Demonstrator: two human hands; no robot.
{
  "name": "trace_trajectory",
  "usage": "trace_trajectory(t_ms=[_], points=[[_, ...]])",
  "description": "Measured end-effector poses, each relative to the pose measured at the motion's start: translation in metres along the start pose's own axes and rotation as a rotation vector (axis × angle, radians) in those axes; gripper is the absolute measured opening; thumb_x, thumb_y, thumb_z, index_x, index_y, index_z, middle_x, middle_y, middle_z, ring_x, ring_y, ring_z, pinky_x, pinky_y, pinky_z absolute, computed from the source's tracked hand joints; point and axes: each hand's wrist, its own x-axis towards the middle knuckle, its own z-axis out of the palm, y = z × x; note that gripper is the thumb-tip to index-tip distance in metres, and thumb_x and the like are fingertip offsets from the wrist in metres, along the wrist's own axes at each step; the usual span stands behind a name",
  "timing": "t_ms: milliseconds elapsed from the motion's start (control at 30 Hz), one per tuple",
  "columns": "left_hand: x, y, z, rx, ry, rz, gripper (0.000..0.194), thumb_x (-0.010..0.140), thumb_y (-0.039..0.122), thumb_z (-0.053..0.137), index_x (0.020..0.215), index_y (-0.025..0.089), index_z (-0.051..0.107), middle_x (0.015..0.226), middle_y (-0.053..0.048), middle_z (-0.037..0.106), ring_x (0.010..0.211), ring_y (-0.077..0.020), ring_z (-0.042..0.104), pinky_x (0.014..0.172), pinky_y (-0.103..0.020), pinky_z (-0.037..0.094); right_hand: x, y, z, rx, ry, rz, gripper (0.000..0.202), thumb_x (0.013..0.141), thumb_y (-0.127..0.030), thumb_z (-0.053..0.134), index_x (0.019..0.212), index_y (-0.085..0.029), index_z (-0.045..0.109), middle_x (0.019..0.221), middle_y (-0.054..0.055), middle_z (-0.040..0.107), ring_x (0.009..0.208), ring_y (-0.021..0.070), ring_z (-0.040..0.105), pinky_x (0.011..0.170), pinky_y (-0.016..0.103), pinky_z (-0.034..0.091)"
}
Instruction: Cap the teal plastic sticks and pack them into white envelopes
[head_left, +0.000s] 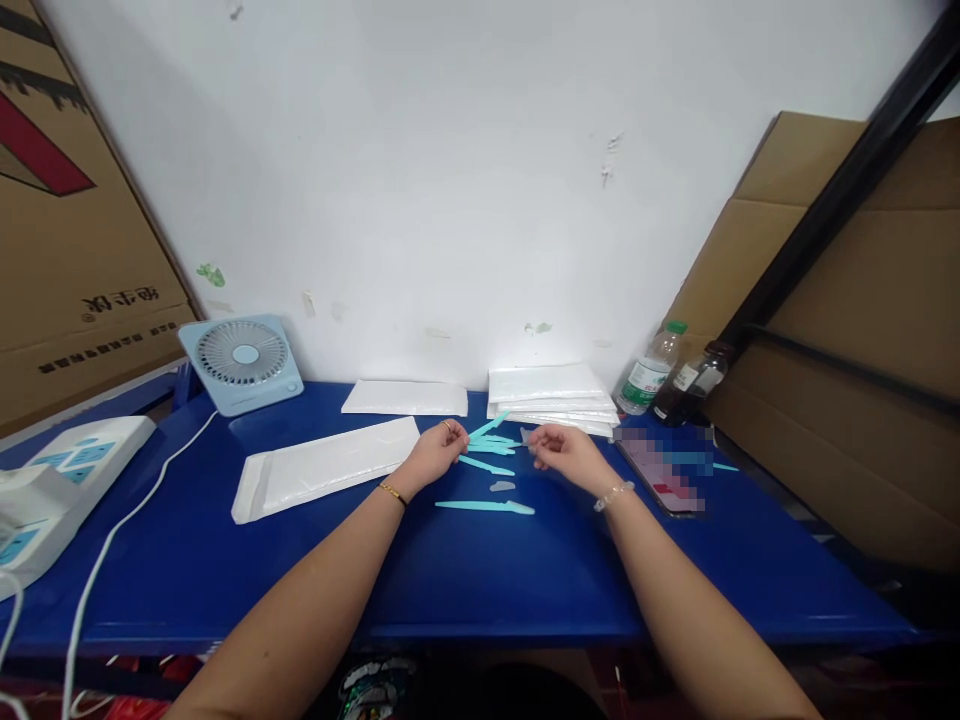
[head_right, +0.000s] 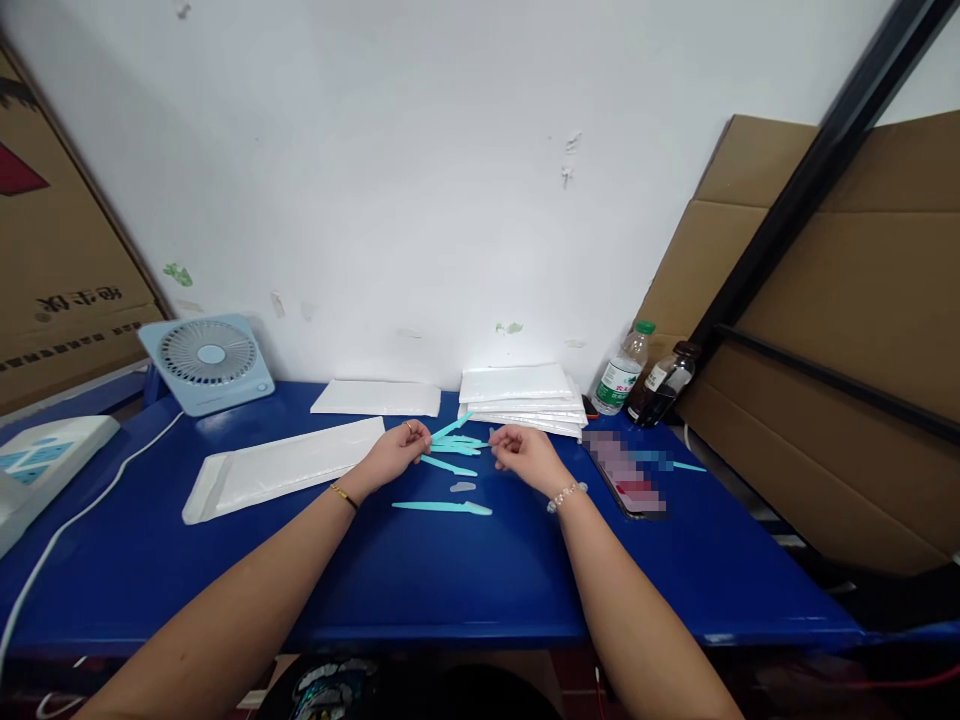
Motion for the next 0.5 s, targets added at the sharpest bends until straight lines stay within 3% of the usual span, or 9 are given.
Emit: trace_trajectory(t_ms=[100,267,400,500], points=[[0.001,0.000,0.000,-0.005,-0.022,0.018,0.022,0.081,0.039,0.047,0.082,0.018,0.052,0.074,0.001,0.058,0.058,-0.0105,0.051,0.057,-0.023,0.042,-0.007,-0.010,0.006,-0.185,-0.172,-0.110,0.017,0.078,-0.031,0.059,0.087,-0.017,0.064,0.065,0.001,0.060,0.059,0.0132,0.059,0.057,0.026,0.047],[0.002,0.000,-0.001,-0.023,-0.020,0.011,0.021,0.078,0.039,0.049,0.082,0.018,0.052,0.072,0.001,0.058,0.058,-0.0103,0.050,0.056,-0.022,0.041,-0.010,-0.020,0.028,-0.563,-0.311,-0.361,0.011,0.075,-0.019,0.062,0.085,-0.018,0.066,0.080,0.003,0.061,0.065,0.0117,0.055,0.058,0.022,0.041],[0.003,-0.001,-0.004,-0.041,-0.027,0.007,0.021,0.077,0.039,0.051,0.081,0.018,0.052,0.071,0.001,0.057,0.057,-0.0098,0.047,0.055,-0.021,0.038,-0.011,-0.020,0.039,-0.751,-0.243,-0.419,0.011,0.072,-0.008,0.054,0.075,-0.016,0.062,0.079,0.004,0.061,0.066,0.0121,0.053,0.059,0.023,0.039],[0.004,-0.003,-0.006,-0.040,-0.029,0.022,0.021,0.077,0.039,0.051,0.080,0.017,0.052,0.069,0.002,0.054,0.058,-0.0098,0.045,0.055,-0.021,0.036,-0.009,-0.017,0.032,-0.615,-0.162,-0.376,0.008,0.075,-0.012,0.053,0.076,-0.018,0.059,0.075,0.002,0.060,0.064,0.0118,0.053,0.059,0.023,0.040]])
